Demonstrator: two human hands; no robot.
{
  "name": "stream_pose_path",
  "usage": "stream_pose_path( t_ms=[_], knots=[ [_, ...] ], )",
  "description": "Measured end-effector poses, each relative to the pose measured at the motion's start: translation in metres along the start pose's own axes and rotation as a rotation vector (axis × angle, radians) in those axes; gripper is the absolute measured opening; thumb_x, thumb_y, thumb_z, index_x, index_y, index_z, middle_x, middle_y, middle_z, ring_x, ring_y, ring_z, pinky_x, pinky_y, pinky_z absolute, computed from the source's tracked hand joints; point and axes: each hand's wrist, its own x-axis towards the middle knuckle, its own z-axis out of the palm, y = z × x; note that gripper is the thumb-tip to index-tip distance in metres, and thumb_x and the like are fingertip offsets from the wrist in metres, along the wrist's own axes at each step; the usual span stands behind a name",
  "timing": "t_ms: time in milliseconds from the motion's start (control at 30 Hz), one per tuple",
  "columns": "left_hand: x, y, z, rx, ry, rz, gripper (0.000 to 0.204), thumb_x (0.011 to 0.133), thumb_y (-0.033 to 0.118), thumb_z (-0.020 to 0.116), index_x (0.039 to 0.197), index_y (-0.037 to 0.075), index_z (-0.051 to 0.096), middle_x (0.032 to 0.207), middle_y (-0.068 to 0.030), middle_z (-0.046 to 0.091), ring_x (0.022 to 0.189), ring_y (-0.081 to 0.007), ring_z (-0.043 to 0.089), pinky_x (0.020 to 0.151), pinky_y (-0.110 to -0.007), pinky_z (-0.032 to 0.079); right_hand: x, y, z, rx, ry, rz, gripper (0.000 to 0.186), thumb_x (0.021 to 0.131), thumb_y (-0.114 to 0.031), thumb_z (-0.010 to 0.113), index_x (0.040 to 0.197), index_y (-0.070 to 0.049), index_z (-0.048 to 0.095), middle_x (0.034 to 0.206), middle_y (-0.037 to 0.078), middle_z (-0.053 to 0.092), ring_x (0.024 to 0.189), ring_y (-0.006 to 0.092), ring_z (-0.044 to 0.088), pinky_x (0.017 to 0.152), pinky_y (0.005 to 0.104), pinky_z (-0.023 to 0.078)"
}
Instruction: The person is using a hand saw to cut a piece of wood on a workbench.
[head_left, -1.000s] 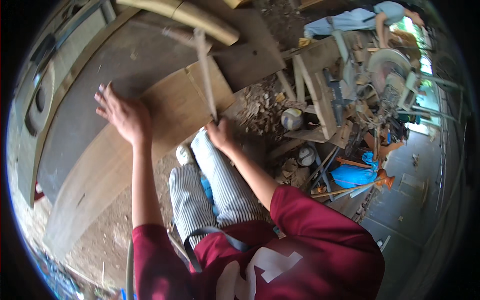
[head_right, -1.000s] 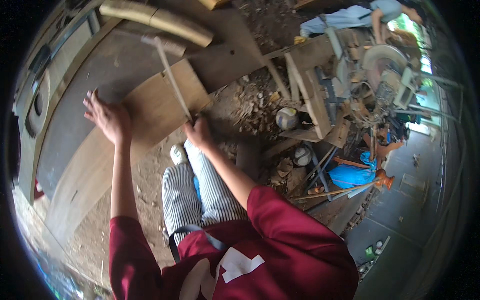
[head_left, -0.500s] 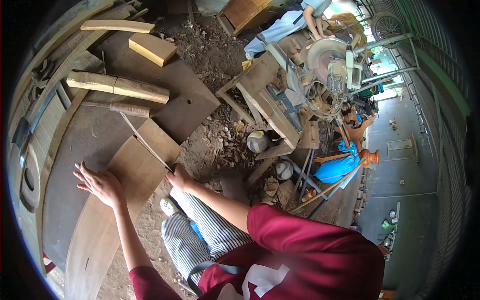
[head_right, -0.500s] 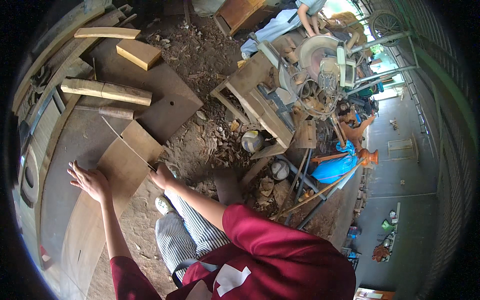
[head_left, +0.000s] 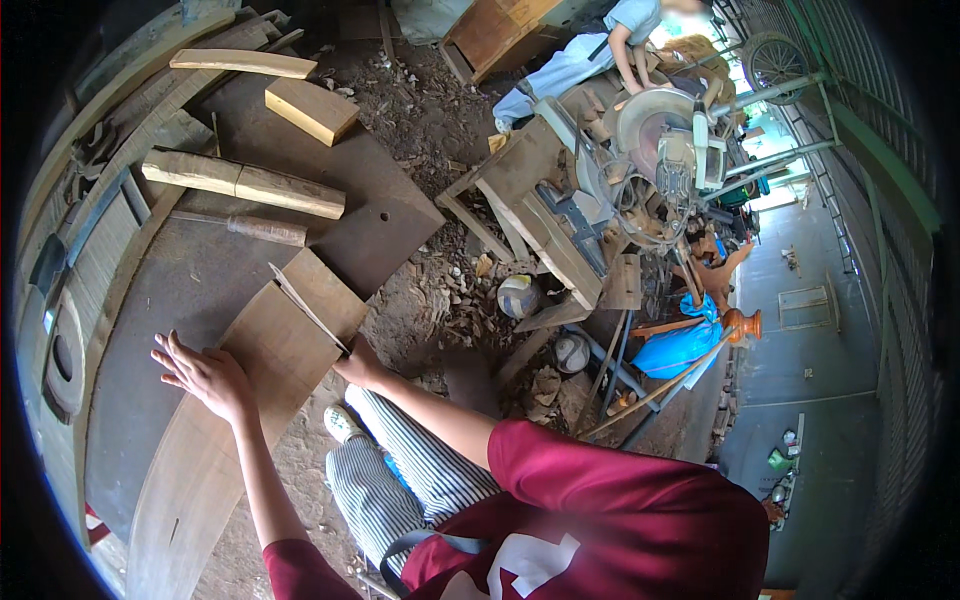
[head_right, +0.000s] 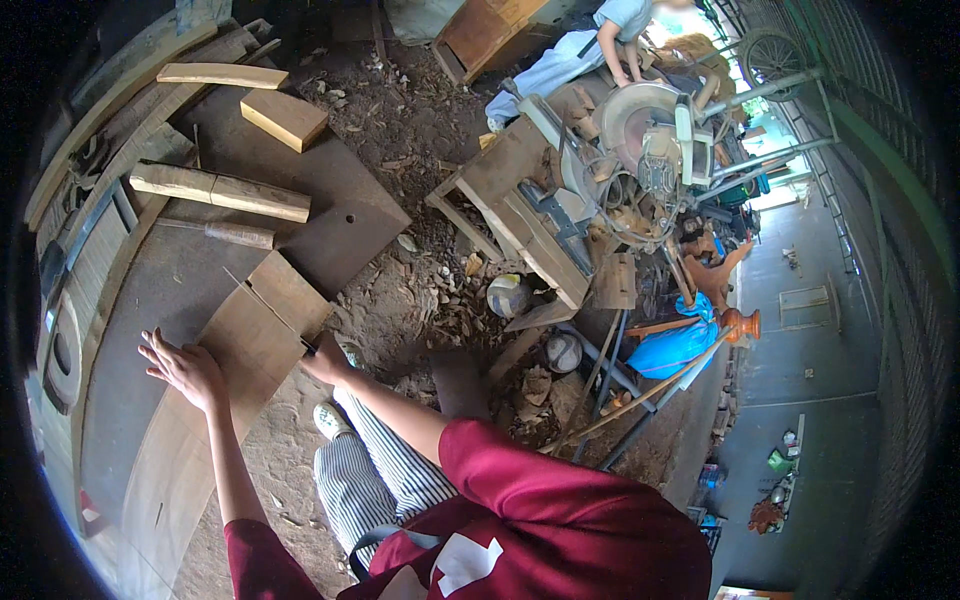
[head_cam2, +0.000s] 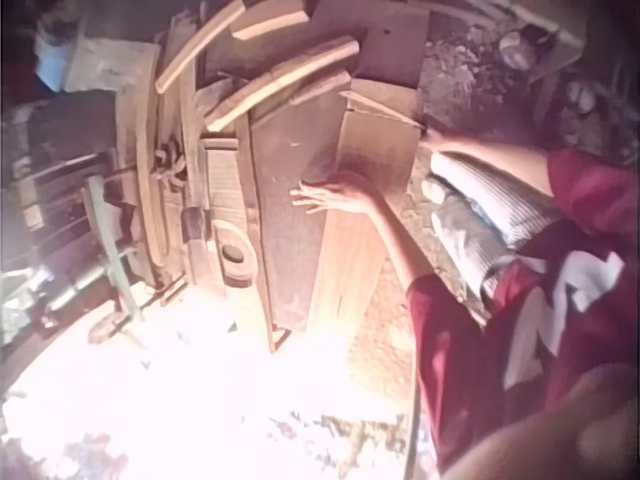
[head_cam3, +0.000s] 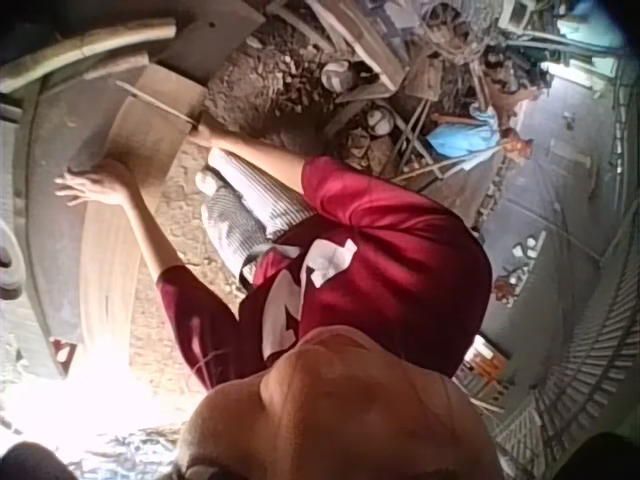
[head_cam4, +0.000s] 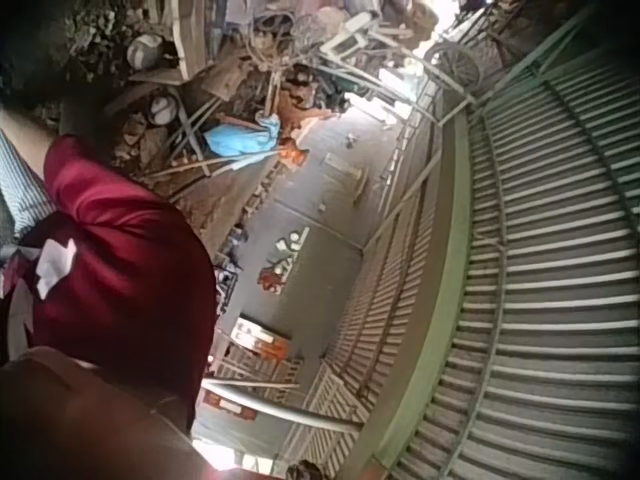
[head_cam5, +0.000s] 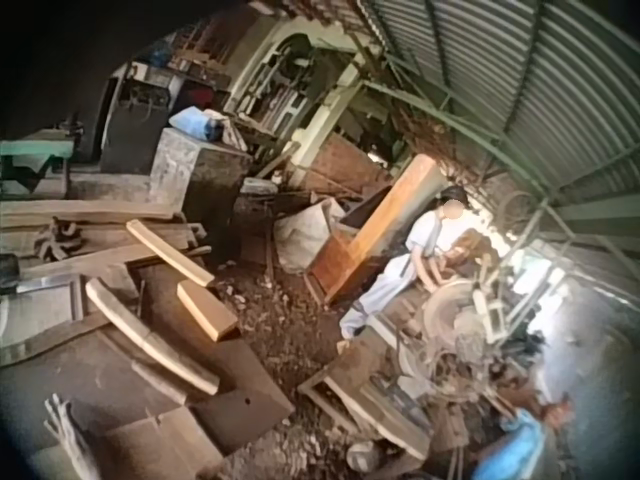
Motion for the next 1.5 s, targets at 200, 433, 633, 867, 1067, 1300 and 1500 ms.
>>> stream_pose_path(
  t_ms=[200, 433, 633, 867, 1067, 1300, 1500],
  knots=[
    [-0.002, -0.004, 0.002, 0.007, -0.034, -0.027, 0.047, 0.070, -0.001, 0.031, 0.117, 0.004, 0.031, 0.127, -0.0153, 0.028, 0.121, -0.0315, 0.018, 0.098, -0.048, 0.012, -0.002, 0.009, 0.001, 0.000, -0.037, 0.121, 0.024, 0.065, -0.010, 0.061, 0.086, 0.000, 0.054, 0.086, 0.015, 0.058, 0.083, 0.0220, 0.056, 0.068, 0.0314, 0.043],
    [-0.001, -0.007, 0.002, 0.063, -0.037, -0.003, 0.043, 0.070, 0.000, 0.031, 0.113, 0.002, 0.035, 0.126, -0.0159, 0.028, 0.120, -0.0321, 0.019, 0.098, -0.048, 0.013, 0.000, -0.008, -0.007, 0.022, -0.173, 0.225, 0.029, 0.066, -0.014, 0.062, 0.090, 0.000, 0.053, 0.087, 0.015, 0.058, 0.082, 0.0220, 0.056, 0.069, 0.0317, 0.043],
    [-0.001, -0.004, 0.001, 0.068, -0.034, 0.008, 0.041, 0.070, 0.001, 0.031, 0.111, 0.001, 0.037, 0.126, -0.0162, 0.029, 0.120, -0.0323, 0.020, 0.098, -0.049, 0.013, 0.000, -0.006, -0.009, -0.039, -0.158, 0.209, 0.031, 0.065, -0.014, 0.062, 0.093, -0.001, 0.053, 0.090, 0.015, 0.057, 0.086, 0.0222, 0.055, 0.072, 0.0314, 0.042],
    [-0.003, -0.008, 0.000, 0.087, -0.060, 0.009, 0.040, 0.071, 0.001, 0.030, 0.110, 0.002, 0.037, 0.126, -0.0160, 0.029, 0.120, -0.0320, 0.020, 0.098, -0.049, 0.013, -0.001, 0.013, 0.001, 0.015, -0.158, 0.202, 0.049, 0.066, -0.024, 0.063, 0.105, -0.002, 0.044, 0.105, 0.017, 0.050, 0.099, 0.0258, 0.047, 0.080, 0.0323, 0.039],
    [0.000, -0.008, -0.011, 0.023, -0.136, -0.022, 0.041, 0.069, 0.001, 0.035, 0.109, -0.001, 0.039, 0.126, -0.0165, 0.029, 0.121, -0.0323, 0.018, 0.098, -0.048, 0.010, 0.009, -0.029, -0.012, -0.245, -0.363, 0.455, 0.039, 0.067, -0.029, 0.060, 0.096, -0.003, 0.051, 0.090, 0.017, 0.056, 0.088, 0.0265, 0.054, 0.069, 0.0342, 0.044],
    [0.002, -0.006, -0.006, 0.011, -0.103, 0.049, 0.040, 0.069, 0.000, 0.034, 0.109, 0.001, 0.037, 0.124, -0.0187, 0.030, 0.119, -0.0348, 0.018, 0.098, -0.048, 0.008, 0.000, 0.028, 0.008, -0.076, -0.080, -0.134, 0.030, 0.061, -0.015, 0.064, 0.086, -0.002, 0.054, 0.082, 0.012, 0.057, 0.082, 0.0282, 0.054, 0.071, 0.0356, 0.042],
    [-0.002, -0.002, 0.001, 0.017, -0.116, 0.048, 0.038, 0.069, -0.002, 0.035, 0.107, 0.001, 0.037, 0.124, -0.0205, 0.030, 0.119, -0.0355, 0.018, 0.098, -0.048, 0.008, -0.048, 0.121, -0.010, -0.445, -0.196, -0.093, 0.013, 0.064, -0.014, 0.061, 0.069, -0.004, 0.056, 0.047, 0.008, 0.049, 0.041, 0.0185, 0.049, 0.039, 0.0325, 0.036]
  ],
)
